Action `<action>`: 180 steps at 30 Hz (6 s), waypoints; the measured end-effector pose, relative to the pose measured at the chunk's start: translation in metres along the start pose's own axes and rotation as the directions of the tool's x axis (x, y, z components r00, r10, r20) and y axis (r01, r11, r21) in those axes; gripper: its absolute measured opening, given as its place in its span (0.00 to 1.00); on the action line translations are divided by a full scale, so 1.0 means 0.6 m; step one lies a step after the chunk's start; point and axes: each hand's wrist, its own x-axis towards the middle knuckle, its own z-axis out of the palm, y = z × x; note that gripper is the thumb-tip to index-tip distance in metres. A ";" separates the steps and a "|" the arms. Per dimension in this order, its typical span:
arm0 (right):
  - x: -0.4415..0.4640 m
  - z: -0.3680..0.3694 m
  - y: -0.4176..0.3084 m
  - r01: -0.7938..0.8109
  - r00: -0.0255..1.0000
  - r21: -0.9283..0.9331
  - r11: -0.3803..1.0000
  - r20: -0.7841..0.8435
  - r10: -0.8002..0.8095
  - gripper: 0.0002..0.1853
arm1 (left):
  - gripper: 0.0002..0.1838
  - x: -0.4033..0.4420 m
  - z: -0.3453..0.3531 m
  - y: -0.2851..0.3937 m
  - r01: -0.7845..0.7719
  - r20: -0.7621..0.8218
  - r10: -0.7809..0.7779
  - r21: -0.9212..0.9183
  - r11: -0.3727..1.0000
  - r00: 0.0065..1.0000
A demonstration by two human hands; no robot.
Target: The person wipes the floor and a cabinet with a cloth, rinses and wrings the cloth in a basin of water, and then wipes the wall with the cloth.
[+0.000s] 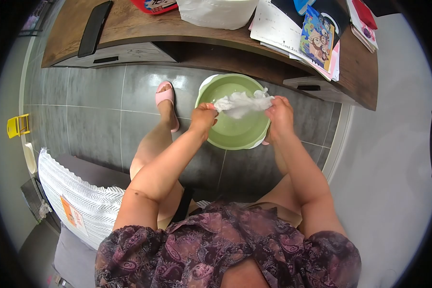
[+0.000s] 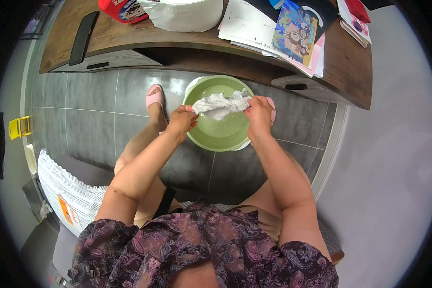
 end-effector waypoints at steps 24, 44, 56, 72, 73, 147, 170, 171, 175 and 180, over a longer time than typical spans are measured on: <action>-0.033 0.022 0.001 -0.136 0.990 0.122 0.983 0.059 0.129 0.09 | 0.18 -0.031 0.032 0.002 0.186 0.231 -0.185 0.016 0.982 0.955; 0.129 -0.105 0.262 0.182 0.962 -0.976 0.122 0.202 0.184 0.24 | 0.34 -0.019 0.012 -0.010 0.113 0.009 -0.116 0.169 0.979 0.993; 0.295 -0.034 0.249 0.509 0.837 -0.853 -0.112 0.461 0.295 0.17 | 0.22 0.065 -0.024 -0.163 0.428 0.005 -0.442 -0.252 0.868 0.897; 0.173 -0.020 0.271 0.617 0.590 -0.357 0.701 0.799 -0.113 0.07 | 0.19 0.314 0.060 -0.310 0.418 0.457 -0.097 -0.680 0.603 0.884; 0.166 -0.015 0.265 0.632 0.607 -0.376 0.678 0.784 -0.132 0.08 | 0.19 0.311 0.065 -0.316 0.406 0.496 -0.008 -0.700 0.587 0.868; 0.244 -0.027 0.289 0.497 0.393 -0.482 0.721 0.866 0.309 0.15 | 0.22 0.292 0.037 -0.238 0.513 0.320 -0.408 -0.404 0.757 0.855; 0.231 -0.036 0.280 0.785 0.326 -0.367 0.499 0.930 0.172 0.41 | 0.10 0.256 0.034 -0.140 0.828 0.573 -0.627 -0.180 0.531 0.527; 0.231 -0.032 0.275 0.788 0.310 -0.356 0.502 0.934 0.175 0.41 | 0.10 0.252 0.030 -0.137 0.838 0.613 -0.619 -0.137 0.529 0.491; 0.214 -0.030 0.260 0.790 0.306 -0.339 0.511 0.940 0.151 0.36 | 0.08 0.233 0.029 -0.122 0.738 0.598 -0.615 0.058 0.673 0.514; 0.229 -0.025 0.279 0.940 0.220 -0.198 0.277 0.974 -0.051 0.20 | 0.07 0.243 0.027 -0.115 0.685 0.666 -0.609 0.198 0.702 0.431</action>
